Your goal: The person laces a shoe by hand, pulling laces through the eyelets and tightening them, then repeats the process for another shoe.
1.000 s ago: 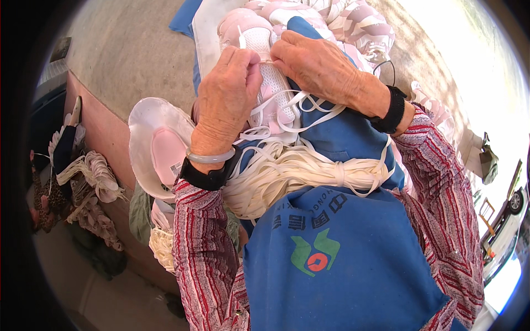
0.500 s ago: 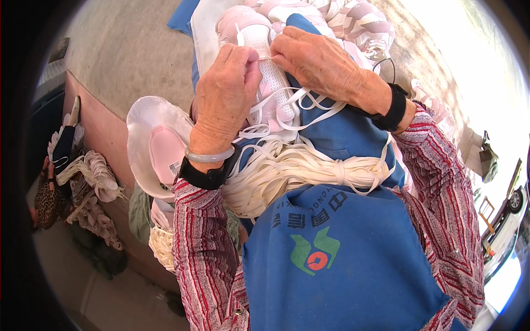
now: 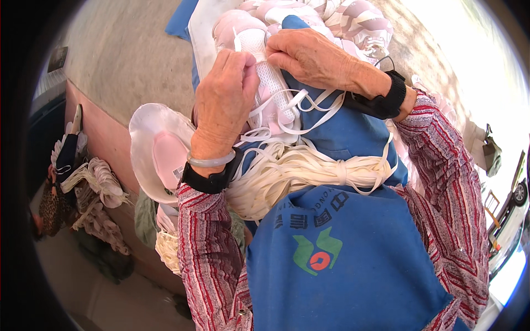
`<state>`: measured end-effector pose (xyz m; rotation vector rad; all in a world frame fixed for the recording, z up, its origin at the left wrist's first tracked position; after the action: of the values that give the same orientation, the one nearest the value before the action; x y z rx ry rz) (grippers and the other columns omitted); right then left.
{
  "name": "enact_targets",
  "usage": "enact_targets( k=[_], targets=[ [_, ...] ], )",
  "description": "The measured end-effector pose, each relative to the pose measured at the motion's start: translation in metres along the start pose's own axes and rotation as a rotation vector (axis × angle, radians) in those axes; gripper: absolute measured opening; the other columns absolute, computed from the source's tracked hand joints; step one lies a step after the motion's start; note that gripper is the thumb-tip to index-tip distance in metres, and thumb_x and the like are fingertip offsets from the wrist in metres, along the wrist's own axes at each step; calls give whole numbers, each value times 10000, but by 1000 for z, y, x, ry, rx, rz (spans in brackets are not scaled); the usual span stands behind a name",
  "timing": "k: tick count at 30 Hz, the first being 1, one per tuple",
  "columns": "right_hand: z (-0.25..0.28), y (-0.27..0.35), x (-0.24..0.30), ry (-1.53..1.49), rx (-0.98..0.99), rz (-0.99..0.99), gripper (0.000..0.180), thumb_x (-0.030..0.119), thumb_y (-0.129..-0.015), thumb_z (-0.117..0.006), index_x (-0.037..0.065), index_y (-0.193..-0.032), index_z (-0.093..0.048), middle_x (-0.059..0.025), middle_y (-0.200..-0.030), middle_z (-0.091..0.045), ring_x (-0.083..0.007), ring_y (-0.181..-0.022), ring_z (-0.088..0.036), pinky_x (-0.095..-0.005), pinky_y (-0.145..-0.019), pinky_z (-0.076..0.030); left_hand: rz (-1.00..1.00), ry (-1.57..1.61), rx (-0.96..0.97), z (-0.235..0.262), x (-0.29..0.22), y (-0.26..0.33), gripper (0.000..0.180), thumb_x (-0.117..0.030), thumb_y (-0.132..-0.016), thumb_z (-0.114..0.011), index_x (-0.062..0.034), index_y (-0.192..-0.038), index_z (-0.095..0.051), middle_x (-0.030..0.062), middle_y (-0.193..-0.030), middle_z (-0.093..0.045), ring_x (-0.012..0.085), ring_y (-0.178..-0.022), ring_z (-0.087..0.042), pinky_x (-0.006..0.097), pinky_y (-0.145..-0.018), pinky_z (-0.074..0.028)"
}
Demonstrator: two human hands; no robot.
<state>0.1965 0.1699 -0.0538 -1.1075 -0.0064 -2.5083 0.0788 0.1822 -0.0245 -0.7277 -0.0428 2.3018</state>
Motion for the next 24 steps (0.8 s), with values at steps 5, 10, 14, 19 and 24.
enact_targets(
  k=[5, 10, 14, 19, 24],
  targets=[
    [3, -1, 11, 131, 20, 12, 86, 78, -888, -556, -3, -905, -535, -168, -929, -560, -379, -833, -600, -455, -709, -480, -5, 0, 4, 1, -2, -4, 84, -34, -817, -636, -51, -871, -575, 107, -822, -564, 315, -701, -600, 385, -594, -491],
    [7, -2, 25, 332, 38, 125, 147, 19, -800, -611, -14, -915, -524, -166, -962, -550, -371, -782, -635, -441, -655, -516, -11, 20, 5, -2, -3, -4, 85, -28, -818, -634, -53, -878, -578, 109, -823, -562, 315, -697, -598, 386, -590, -491],
    [2, -2, 18, 212, 51, 136, 174, 9, -781, -616, -3, -928, -524, -162, -967, -542, -371, -778, -636, -439, -642, -518, -6, 15, 3, -1, -3, -3, 88, -28, -819, -633, -54, -881, -576, 107, -826, -562, 316, -698, -600, 385, -585, -493],
    [2, 1, 17, 237, 23, 89, 233, 41, -741, -676, -18, -936, -565, -165, -921, -590, -360, -826, -661, -425, -676, -541, -5, 13, 4, 0, -3, -2, 95, -26, -821, -633, -55, -887, -572, 106, -828, -562, 319, -698, -600, 387, -583, -493],
    [2, 3, 27, 252, 46, 144, 214, 56, -758, -670, -10, -932, -565, -156, -910, -582, -360, -835, -650, -431, -682, -530, 94, 117, -11, 4, 0, 4, 145, -56, -799, -665, -50, -923, -591, 116, -878, -591, 292, -687, -614, 370, -603, -499]
  ],
)
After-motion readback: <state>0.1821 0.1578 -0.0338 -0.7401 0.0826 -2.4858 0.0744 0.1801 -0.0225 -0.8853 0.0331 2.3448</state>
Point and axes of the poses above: each hand's wrist, its own y-axis away from the middle knuckle, its own z-axis out of the back of the hand, x = y × z, the point moved 8 cm from there along -y, towards the middle knuckle
